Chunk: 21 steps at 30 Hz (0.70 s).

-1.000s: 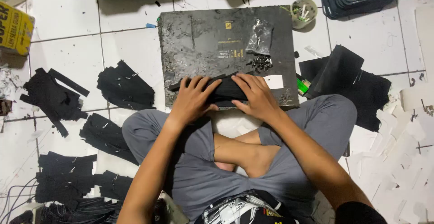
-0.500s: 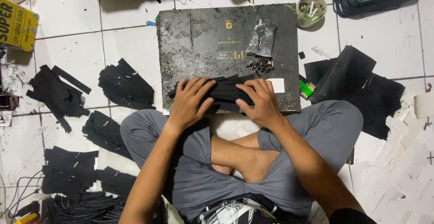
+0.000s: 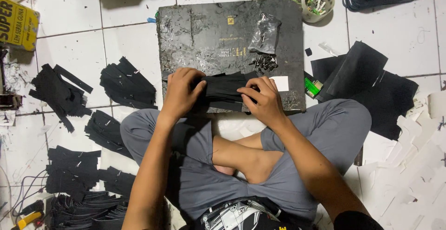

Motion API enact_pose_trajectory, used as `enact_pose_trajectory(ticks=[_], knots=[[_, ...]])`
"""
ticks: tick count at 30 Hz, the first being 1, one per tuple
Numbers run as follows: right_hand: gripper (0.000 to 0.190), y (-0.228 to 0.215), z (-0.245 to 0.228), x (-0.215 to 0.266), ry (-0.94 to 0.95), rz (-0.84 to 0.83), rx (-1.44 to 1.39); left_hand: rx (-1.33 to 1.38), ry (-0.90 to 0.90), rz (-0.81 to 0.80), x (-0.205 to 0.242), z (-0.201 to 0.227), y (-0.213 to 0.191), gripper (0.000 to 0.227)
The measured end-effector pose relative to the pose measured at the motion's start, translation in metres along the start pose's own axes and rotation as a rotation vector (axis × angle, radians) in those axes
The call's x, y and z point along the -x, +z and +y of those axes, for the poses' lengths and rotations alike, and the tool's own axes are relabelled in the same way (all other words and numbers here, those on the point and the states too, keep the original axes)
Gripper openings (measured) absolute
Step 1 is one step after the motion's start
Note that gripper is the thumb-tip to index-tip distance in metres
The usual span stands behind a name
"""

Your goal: The person sits on the floor and attaches small metal hook clasps to black elastic strips, working one strip at a time. They fold the end of each elastic band, insert a hook, and press the fold closed, placing finished bands on a stack on the board in front of them.

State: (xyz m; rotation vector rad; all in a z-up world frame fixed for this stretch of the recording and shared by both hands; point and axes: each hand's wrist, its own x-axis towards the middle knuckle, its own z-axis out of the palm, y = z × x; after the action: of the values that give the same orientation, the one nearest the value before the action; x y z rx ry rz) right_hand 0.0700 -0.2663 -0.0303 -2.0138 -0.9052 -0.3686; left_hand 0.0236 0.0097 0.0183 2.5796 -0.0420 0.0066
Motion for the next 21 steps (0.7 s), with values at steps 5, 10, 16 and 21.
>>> enact_pose_trajectory(ticks=[5, 10, 16, 21], knots=[[0.013, -0.004, -0.005, -0.003, -0.027, 0.07, -0.045, -0.063, 0.031, -0.016, 0.001, 0.002, -0.007, 0.018], [0.017, -0.009, -0.01, -0.004, -0.019, 0.103, -0.11, -0.293, 0.064, -0.065, 0.008, 0.022, -0.022, 0.021], [0.019, -0.017, -0.019, -0.006, 0.099, 0.143, -0.202, -0.249, 0.083, -0.003, 0.007, 0.034, -0.022, 0.03], [0.013, -0.008, -0.008, 0.009, 0.4, 0.24, -0.534, 0.038, 0.314, 0.332, 0.015, 0.074, 0.003, 0.006]])
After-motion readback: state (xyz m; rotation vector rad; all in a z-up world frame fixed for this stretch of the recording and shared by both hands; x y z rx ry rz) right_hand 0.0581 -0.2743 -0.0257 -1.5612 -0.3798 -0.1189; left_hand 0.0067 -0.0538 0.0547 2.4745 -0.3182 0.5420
